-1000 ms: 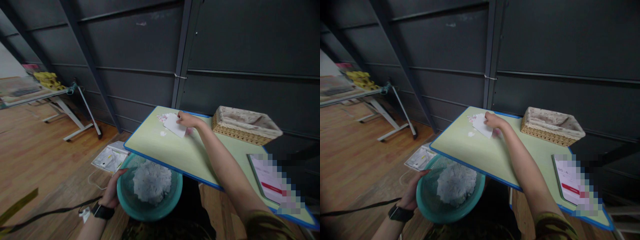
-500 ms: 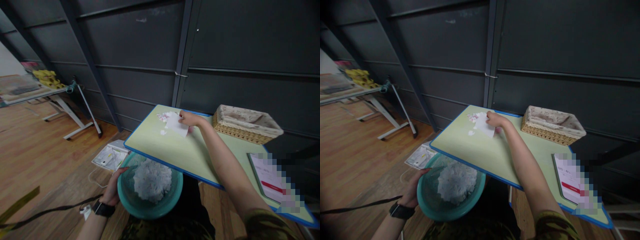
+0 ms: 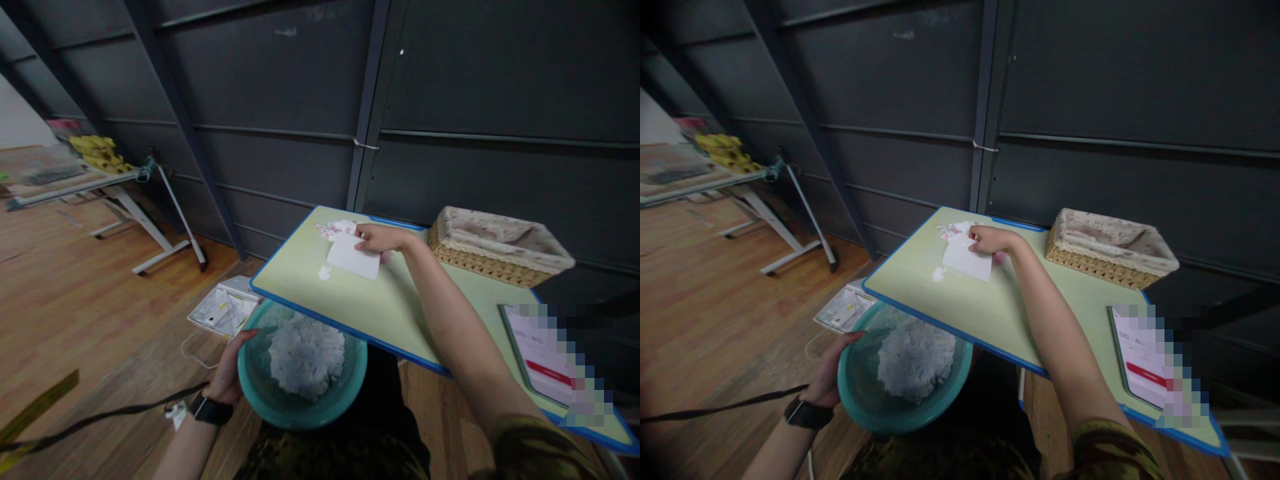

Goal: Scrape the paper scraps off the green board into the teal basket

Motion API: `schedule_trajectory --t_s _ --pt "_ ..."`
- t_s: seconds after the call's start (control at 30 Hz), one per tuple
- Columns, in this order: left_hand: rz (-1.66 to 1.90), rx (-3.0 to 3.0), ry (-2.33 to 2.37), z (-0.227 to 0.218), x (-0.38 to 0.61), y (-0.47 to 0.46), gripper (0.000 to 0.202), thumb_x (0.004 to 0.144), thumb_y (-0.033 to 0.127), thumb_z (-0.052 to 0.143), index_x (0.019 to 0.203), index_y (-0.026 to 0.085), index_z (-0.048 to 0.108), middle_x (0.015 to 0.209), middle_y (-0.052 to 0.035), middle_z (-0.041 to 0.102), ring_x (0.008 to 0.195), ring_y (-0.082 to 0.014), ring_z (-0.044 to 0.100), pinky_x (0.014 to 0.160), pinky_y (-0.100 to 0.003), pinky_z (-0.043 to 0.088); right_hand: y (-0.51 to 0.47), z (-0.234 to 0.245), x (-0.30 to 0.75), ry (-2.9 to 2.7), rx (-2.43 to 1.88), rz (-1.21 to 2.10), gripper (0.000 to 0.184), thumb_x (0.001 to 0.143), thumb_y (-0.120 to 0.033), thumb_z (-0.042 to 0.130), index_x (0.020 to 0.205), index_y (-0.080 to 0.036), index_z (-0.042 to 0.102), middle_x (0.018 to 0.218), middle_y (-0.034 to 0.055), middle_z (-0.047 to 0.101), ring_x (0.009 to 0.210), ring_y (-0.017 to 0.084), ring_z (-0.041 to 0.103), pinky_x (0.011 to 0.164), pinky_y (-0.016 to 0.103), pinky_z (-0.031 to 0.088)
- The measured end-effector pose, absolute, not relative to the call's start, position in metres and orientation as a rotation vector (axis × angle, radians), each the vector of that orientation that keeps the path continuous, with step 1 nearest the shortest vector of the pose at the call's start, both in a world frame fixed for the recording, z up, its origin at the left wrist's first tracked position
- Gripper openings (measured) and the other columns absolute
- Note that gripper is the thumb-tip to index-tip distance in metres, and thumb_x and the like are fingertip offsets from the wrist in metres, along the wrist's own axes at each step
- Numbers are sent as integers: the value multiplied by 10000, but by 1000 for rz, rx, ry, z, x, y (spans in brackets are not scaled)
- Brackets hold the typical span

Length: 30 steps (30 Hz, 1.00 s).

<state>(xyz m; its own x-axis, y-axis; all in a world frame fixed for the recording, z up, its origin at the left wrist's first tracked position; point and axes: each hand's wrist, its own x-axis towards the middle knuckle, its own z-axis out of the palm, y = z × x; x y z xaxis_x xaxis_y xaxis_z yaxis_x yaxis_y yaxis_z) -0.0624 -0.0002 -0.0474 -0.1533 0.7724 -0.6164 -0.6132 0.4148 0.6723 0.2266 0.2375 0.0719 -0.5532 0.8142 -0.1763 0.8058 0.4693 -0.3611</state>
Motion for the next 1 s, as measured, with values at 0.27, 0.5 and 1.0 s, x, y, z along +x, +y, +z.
schedule_trajectory --t_s 0.27,0.5,1.0 --pt "1190 186 1236 -44 -61 -1 119 758 150 635 676 126 718 603 -61 770 506 -179 688 580 -288 567 231 71 214 -2788 -1255 922 124 783 -255 621 831 -185 531 760 -1 557 640 138 502 544 246 373" --pt "1195 166 1235 -40 -60 0 170 776 155 607 650 146 721 592 -43 768 518 -165 686 574 -271 553 233 70 219 -2738 -1278 998 120 791 -254 610 829 -193 514 717 -16 522 585 120 463 504 234 355" --pt "1200 166 1261 -39 -59 0 170 773 133 600 652 136 719 578 -79 762 494 -199 687 540 -295 563 235 72 220 -2790 -1102 1138 177 762 -295 663 872 -173 596 728 -11 598 574 116 514 492 216 348"
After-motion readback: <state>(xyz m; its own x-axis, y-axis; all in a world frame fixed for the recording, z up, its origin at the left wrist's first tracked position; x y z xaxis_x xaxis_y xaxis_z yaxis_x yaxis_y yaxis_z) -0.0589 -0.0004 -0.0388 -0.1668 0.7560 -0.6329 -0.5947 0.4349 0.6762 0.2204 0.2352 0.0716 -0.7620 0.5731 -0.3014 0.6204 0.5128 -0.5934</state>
